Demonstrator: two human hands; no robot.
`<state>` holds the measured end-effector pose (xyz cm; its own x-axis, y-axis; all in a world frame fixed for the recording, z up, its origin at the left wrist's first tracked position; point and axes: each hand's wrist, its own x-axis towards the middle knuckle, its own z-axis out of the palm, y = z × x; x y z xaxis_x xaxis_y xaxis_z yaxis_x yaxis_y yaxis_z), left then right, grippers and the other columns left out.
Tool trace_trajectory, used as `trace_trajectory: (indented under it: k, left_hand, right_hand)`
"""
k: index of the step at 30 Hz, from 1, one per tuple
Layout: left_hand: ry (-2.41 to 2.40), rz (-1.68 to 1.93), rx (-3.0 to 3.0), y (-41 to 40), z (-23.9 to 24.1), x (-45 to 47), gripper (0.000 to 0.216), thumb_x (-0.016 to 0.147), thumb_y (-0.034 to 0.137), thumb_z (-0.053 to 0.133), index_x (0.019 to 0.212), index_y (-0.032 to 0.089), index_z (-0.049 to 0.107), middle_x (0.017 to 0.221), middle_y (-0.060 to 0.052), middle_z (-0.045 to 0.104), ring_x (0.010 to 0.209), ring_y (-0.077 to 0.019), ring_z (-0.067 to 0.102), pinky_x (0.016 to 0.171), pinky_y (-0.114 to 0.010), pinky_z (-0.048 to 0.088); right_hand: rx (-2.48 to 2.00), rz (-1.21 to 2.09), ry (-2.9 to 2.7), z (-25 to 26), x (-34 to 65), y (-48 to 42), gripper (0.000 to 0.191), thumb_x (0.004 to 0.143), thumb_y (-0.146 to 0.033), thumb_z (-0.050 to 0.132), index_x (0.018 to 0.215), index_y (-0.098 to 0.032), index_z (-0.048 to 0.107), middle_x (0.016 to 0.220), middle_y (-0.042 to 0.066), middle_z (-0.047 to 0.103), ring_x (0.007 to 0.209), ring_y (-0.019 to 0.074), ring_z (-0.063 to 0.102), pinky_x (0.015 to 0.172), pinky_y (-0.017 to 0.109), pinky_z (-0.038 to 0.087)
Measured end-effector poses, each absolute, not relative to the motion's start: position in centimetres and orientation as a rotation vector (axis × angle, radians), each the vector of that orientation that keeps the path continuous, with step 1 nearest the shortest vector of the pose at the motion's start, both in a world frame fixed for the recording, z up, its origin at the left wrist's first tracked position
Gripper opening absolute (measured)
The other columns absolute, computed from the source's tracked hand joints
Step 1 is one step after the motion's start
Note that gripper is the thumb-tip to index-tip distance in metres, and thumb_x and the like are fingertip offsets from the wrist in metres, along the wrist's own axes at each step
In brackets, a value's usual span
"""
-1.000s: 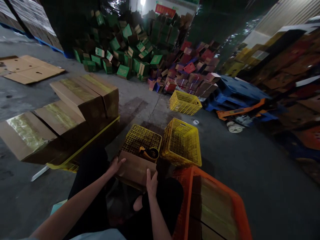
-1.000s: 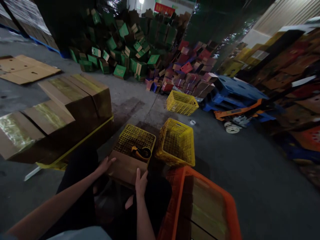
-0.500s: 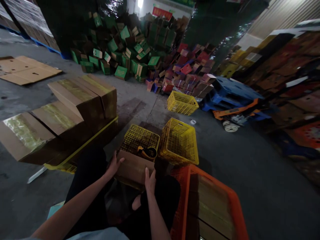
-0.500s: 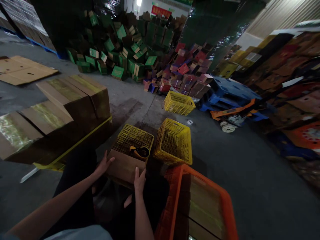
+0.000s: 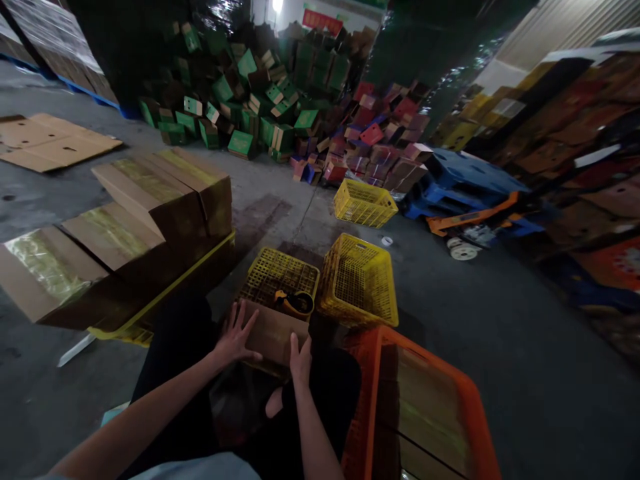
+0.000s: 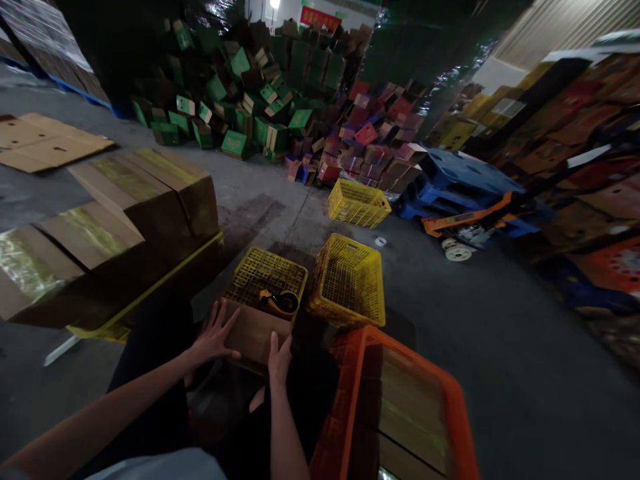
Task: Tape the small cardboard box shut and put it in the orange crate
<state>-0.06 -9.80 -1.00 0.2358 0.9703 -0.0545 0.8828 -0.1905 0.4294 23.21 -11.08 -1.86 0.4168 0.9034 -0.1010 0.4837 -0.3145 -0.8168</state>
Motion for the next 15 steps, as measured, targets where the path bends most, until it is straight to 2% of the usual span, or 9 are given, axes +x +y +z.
trace_trajectory:
  k: [7, 11, 15]
  left_hand:
    - [1.728, 0.229, 2.248, -9.75, -1.18, 0.05, 0.13, 0.054, 0.065, 0.087, 0.159, 0.025, 0.022, 0.165, -0.021, -0.004, 0.148, -0.0507, -0.01, 0.11, -0.071, 0.022]
    - [1.758, 0.191, 2.278, -9.74, -1.28, 0.28, 0.13, 0.054, 0.064, 0.087, 0.159, 0.025, 0.022, 0.165, -0.022, -0.004, 0.148, -0.0502, -0.008, 0.109, -0.071, 0.024]
    - [1.754, 0.142, 2.281, -9.54, -1.07, 0.28, 0.131, 0.053, 0.063, 0.089, 0.159, 0.024, 0.023, 0.165, -0.024, 0.0, 0.148, -0.05, -0.008, 0.109, -0.071, 0.026]
  right_hand:
    - [-1.917, 0.669, -1.177, -1.77, 23.2, -10.99, 0.086, 0.088, -0.072, 0.042, 0.141, -0.005, 0.046, 0.143, 0.024, 0.054, 0.137, 0.0325, 0.048, 0.11, 0.041, 0.037]
    - [-1.939, 0.75, -1.13, -1.67, 23.06, -11.02, 0.087, 0.088, -0.073, 0.042, 0.143, -0.005, 0.044, 0.14, 0.023, 0.057, 0.13, 0.0317, 0.055, 0.106, 0.038, 0.042]
    - [-1.991, 0.73, -0.985, -2.15, 23.03, -10.9, 0.095, 0.088, -0.073, 0.041, 0.151, -0.002, 0.032, 0.148, 0.025, 0.048, 0.132, 0.0315, 0.054, 0.102, 0.036, 0.046]
